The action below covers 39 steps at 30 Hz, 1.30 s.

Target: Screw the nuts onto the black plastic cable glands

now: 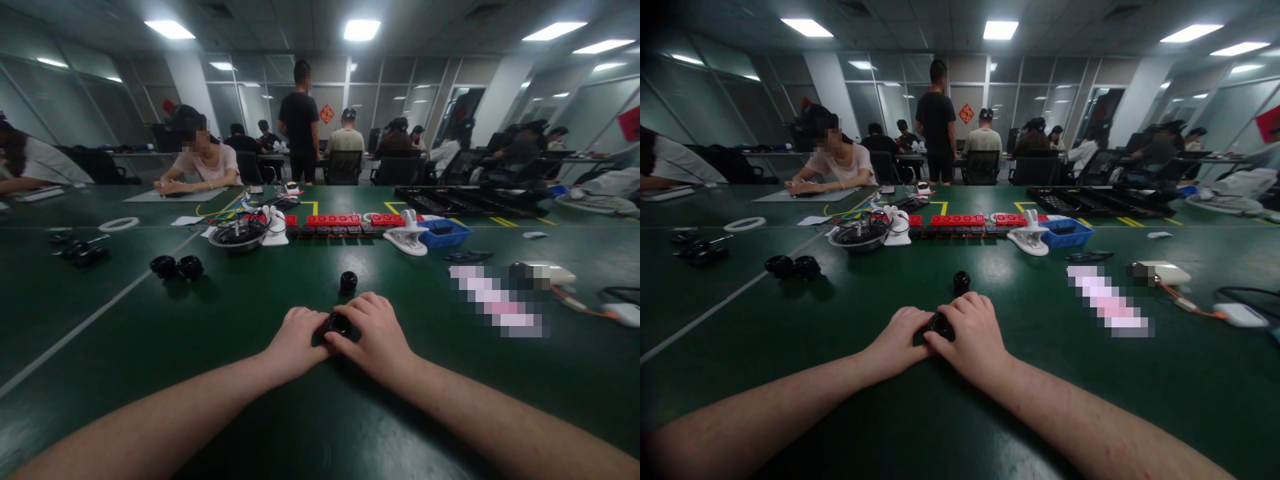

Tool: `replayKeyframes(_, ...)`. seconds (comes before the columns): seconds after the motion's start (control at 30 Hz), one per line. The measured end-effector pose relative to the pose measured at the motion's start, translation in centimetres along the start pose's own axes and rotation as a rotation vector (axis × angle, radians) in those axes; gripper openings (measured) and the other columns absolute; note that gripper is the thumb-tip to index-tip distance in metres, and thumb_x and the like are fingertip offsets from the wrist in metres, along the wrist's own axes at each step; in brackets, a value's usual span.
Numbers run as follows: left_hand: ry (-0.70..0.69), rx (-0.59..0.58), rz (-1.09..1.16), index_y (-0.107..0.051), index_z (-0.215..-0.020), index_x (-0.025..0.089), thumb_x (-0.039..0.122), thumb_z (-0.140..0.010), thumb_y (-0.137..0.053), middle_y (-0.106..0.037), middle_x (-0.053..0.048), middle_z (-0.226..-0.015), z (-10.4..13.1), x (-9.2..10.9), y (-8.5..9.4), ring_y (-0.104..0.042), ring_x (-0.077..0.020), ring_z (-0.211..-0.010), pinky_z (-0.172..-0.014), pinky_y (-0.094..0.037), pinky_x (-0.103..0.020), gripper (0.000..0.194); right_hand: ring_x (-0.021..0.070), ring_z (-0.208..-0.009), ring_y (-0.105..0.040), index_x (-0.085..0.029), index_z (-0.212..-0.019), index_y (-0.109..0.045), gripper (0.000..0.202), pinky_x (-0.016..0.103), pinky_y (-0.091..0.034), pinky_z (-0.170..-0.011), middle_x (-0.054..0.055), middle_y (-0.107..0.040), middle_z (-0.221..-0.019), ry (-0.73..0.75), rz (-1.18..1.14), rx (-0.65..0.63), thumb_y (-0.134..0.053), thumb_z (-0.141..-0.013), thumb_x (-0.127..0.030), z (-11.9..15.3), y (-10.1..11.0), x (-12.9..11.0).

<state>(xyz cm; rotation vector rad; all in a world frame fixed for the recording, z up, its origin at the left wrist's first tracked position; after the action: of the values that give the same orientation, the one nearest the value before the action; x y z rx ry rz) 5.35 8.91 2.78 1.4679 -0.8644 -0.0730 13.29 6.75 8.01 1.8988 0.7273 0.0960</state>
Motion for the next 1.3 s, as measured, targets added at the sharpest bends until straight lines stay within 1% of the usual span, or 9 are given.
replayKeyframes(0.13,-0.005,0.01,-0.007,-0.053,-0.078,0.019,0.034,-0.071,-0.054,-0.057,0.001,-0.077,-0.1,0.0,0.1,-0.049,-0.0175,-0.076,-0.076,-0.035,-0.033,0.017,0.0238,-0.083,-0.047,-0.016,-0.099,-0.059,0.035,0.039,-0.036,-0.072,0.008,-0.06,-0.084,0.014,0.056,-0.025,-0.057,-0.072,-0.039,0.1,-0.1,-0.4)
replayKeyframes(0.3,-0.019,0.019,-0.006,-0.052,-0.078,0.019,0.034,-0.071,-0.054,-0.057,0.001,-0.077,0.0,0.1,0.0,-0.048,-0.0175,-0.076,-0.075,-0.034,-0.033,0.016,0.0233,-0.081,-0.047,-0.016,-0.093,-0.061,0.03,0.039,-0.036,-0.072,0.008,-0.06,-0.082,0.012,0.067,-0.063,-0.055,-0.074,-0.039,0.1,-0.3,-0.5)
replayKeyframes(0.6,-0.002,0.022,-0.047,-0.051,-0.076,0.018,0.028,-0.069,-0.055,-0.055,0.001,-0.075,-0.2,-0.3,-0.3,-0.047,-0.0171,-0.076,-0.075,-0.035,-0.032,0.013,0.0227,-0.086,-0.045,-0.013,-0.097,-0.058,0.028,0.039,-0.036,-0.079,0.009,-0.057,-0.09,0.051,-0.027,-0.068,-0.053,-0.073,-0.026,0.1,-1.0,-0.8)
replayKeyframes(0.77,-0.014,0.043,-0.054,-0.05,-0.076,0.018,0.027,-0.069,-0.054,-0.054,0.001,-0.074,-0.2,-0.4,-0.3,-0.047,-0.0167,-0.075,-0.075,-0.035,-0.032,0.012,0.0224,-0.087,-0.045,-0.013,-0.096,-0.057,0.026,0.038,-0.036,-0.08,0.009,-0.057,-0.091,0.075,-0.067,-0.068,-0.051,-0.072,-0.023,0.1,-1.2,-0.9)
replayKeyframes(0.93,-0.008,0.041,-0.069,-0.05,-0.074,0.018,0.028,-0.069,-0.053,-0.053,0.001,-0.071,-0.2,-0.3,-0.3,-0.047,-0.0163,-0.073,-0.075,-0.036,-0.032,0.012,0.0213,-0.089,-0.044,-0.014,-0.097,-0.056,0.027,0.038,-0.034,-0.084,0.008,-0.056,-0.092,0.127,-0.111,-0.079,-0.049,-0.072,-0.019,0.1,-1.3,-1.1)
replayKeyframes(1.07,0.016,0.038,-0.065,-0.052,-0.072,0.017,0.029,-0.068,-0.056,-0.054,0.0,-0.073,-0.1,-0.5,-0.2,-0.047,-0.017,-0.075,-0.075,-0.036,-0.033,0.014,0.0214,-0.093,-0.042,-0.016,-0.1,-0.055,0.03,0.039,-0.033,-0.087,0.008,-0.055,-0.096,0.161,-0.127,-0.099,-0.052,-0.07,-0.021,0.3,-1.3,-1.5)
replayKeyframes(1.17,0.014,0.038,-0.041,-0.054,-0.077,0.018,0.031,-0.067,-0.058,-0.055,0.0,-0.076,-0.1,-0.6,-0.2,-0.048,-0.0177,-0.077,-0.076,-0.036,-0.034,0.017,0.0224,-0.096,-0.042,-0.017,-0.101,-0.055,0.033,0.042,-0.032,-0.089,0.008,-0.053,-0.1,0.177,-0.128,-0.096,-0.053,-0.069,-0.024,0.5,-1.2,-1.7)
replayKeyframes(1.3,-0.008,0.048,-0.017,-0.055,-0.08,0.019,0.033,-0.068,-0.06,-0.057,0.0,-0.079,-0.1,-0.4,-0.2,-0.049,-0.0181,-0.079,-0.078,-0.035,-0.035,0.02,0.0239,-0.102,-0.039,-0.018,-0.101,-0.055,0.033,0.046,-0.027,-0.094,0.009,-0.05,-0.105,0.186,-0.127,-0.104,-0.052,-0.069,-0.025,0.5,-1.2,-1.9)
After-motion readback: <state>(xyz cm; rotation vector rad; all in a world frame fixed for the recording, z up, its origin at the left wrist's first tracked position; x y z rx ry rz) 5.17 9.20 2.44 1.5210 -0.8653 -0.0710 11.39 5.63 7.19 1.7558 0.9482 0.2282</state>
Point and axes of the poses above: each hand's wrist, its own z-axis away from the middle knuckle, its own y-axis out of the back of the hand, x = y × z, the point moved 9 cm from there along -z, towards the middle knuckle
